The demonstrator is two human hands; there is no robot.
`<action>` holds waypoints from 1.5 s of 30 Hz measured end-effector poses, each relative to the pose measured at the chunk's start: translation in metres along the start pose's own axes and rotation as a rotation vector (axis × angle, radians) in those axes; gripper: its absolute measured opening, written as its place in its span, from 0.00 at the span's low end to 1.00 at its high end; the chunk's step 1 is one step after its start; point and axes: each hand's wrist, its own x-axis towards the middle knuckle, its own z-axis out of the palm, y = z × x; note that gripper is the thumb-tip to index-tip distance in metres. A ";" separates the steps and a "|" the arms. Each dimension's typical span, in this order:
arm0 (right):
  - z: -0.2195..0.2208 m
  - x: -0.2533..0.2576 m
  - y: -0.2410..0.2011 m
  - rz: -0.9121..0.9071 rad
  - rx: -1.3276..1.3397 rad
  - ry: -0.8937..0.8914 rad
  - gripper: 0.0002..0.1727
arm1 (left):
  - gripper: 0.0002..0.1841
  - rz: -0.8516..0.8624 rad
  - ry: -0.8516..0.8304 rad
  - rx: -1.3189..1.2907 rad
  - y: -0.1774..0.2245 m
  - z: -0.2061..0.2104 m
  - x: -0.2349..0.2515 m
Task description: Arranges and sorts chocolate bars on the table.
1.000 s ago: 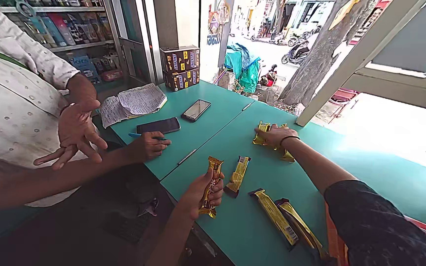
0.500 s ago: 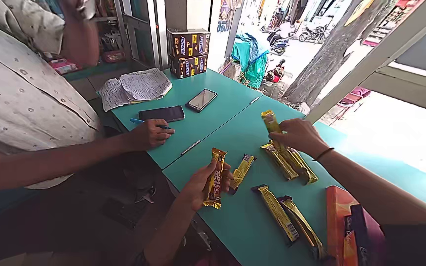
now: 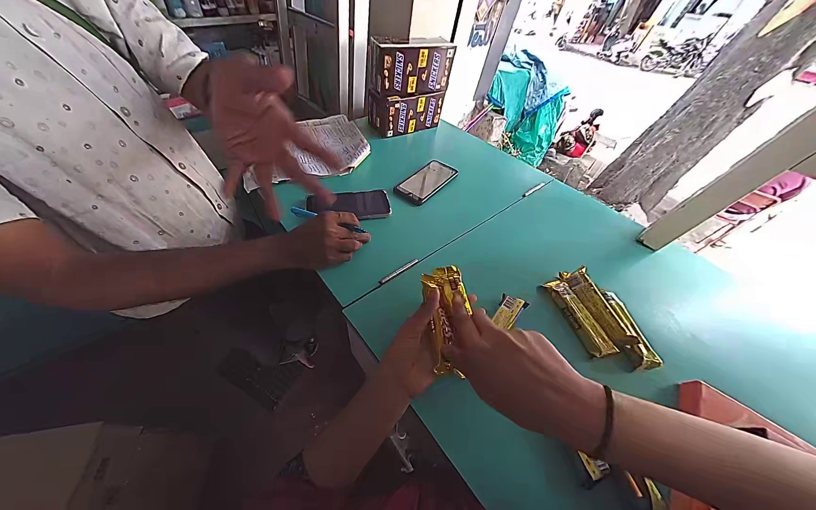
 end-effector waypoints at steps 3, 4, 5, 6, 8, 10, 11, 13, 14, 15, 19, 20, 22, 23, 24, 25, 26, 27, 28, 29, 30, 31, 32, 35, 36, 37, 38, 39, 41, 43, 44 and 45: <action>-0.004 -0.015 0.031 -0.090 0.153 0.279 0.16 | 0.11 0.007 0.053 0.120 -0.003 0.003 0.001; -0.008 -0.015 0.054 -0.030 0.144 0.365 0.12 | 0.11 -0.001 0.078 0.132 -0.004 0.005 0.000; -0.012 -0.012 0.080 0.077 0.108 0.388 0.11 | 0.13 -0.008 0.062 0.123 -0.004 0.004 0.000; -0.016 -0.008 0.108 0.200 0.071 0.348 0.13 | 0.14 -0.006 0.046 0.118 -0.003 0.003 0.001; -0.008 0.004 0.157 0.410 0.070 0.135 0.19 | 0.14 -0.004 0.040 0.120 -0.003 0.002 0.001; 0.019 0.011 0.178 0.511 0.114 -0.002 0.23 | 0.15 -0.013 0.038 0.138 -0.003 0.003 0.002; 0.031 0.012 0.176 0.541 0.124 -0.008 0.25 | 0.15 -0.015 0.029 0.152 -0.003 0.004 0.002; 0.045 0.014 0.162 0.549 0.150 0.018 0.28 | 0.14 -0.015 0.023 0.174 -0.003 0.006 0.003; 0.048 0.014 0.158 0.536 0.170 0.021 0.26 | 0.14 -0.016 0.021 0.183 -0.002 0.006 0.003; 0.049 0.014 0.158 0.504 0.238 0.039 0.24 | 0.14 -0.015 0.019 0.193 -0.002 0.005 0.002; 0.031 -0.002 0.141 0.249 0.942 0.245 0.07 | 0.15 0.000 -0.001 0.264 -0.002 0.004 0.002; 0.023 -0.008 0.126 0.177 1.113 0.270 0.08 | 0.15 0.003 0.009 0.280 -0.003 0.004 0.001; 0.006 -0.019 0.097 0.008 1.266 0.258 0.12 | 0.14 0.011 -0.007 0.274 -0.005 0.002 0.001; 0.002 -0.021 0.087 -0.091 1.270 0.230 0.13 | 0.13 0.012 0.010 0.268 -0.005 0.002 0.000; 0.001 -0.019 0.081 -0.187 1.245 0.195 0.13 | 0.12 0.009 0.040 0.278 -0.005 0.003 -0.002; 0.002 -0.015 0.076 -0.269 1.188 0.180 0.12 | 0.15 -0.002 0.062 0.296 -0.004 0.004 -0.003; 0.006 -0.007 0.072 -0.330 1.090 0.197 0.12 | 0.23 -0.017 0.054 0.301 -0.002 0.003 -0.004; 0.010 0.001 0.068 -0.345 0.961 0.250 0.11 | 0.32 -0.020 0.041 0.295 -0.001 0.001 -0.005; 0.012 0.008 0.063 -0.320 0.836 0.317 0.13 | 0.36 -0.014 0.028 0.278 -0.001 0.002 -0.005; 0.013 0.013 0.059 -0.271 0.736 0.371 0.16 | 0.34 0.003 0.030 0.253 -0.002 0.004 -0.006; 0.011 0.016 0.056 -0.223 0.644 0.427 0.18 | 0.26 0.018 0.037 0.246 -0.002 0.006 -0.006; 0.005 0.016 0.055 -0.185 0.569 0.457 0.21 | 0.17 0.029 0.057 0.255 -0.003 0.009 -0.005; -0.003 0.014 0.059 -0.162 0.529 0.482 0.21 | 0.12 0.029 0.071 0.258 -0.003 0.009 -0.005; -0.025 0.003 0.107 -0.080 0.437 0.517 0.10 | 0.13 -0.007 0.021 0.208 -0.003 -0.002 -0.003; -0.031 -0.002 0.133 -0.007 0.381 0.482 0.08 | 0.13 -0.006 0.008 0.187 -0.003 -0.001 -0.002; -0.031 -0.006 0.159 0.091 0.336 0.424 0.09 | 0.13 -0.003 -0.008 0.161 -0.002 0.001 0.000; -0.023 -0.008 0.183 0.208 0.307 0.327 0.13 | 0.12 -0.003 -0.027 0.131 -0.002 0.001 0.000; -0.008 -0.007 0.202 0.325 0.294 0.208 0.17 | 0.12 -0.005 -0.041 0.108 -0.002 0.002 0.000; 0.033 0.000 0.217 0.511 0.249 0.062 0.26 | 0.13 -0.020 -0.082 0.095 -0.002 -0.001 -0.001; 0.060 0.004 0.199 0.600 0.210 0.049 0.30 | 0.14 -0.036 -0.101 0.097 -0.002 -0.002 -0.001; 0.065 0.005 0.192 0.599 0.213 0.073 0.27 | 0.14 -0.039 -0.096 0.097 -0.002 -0.003 -0.001; 0.065 0.004 0.191 0.563 0.248 0.096 0.24 | 0.14 -0.038 -0.083 0.108 -0.002 -0.003 -0.001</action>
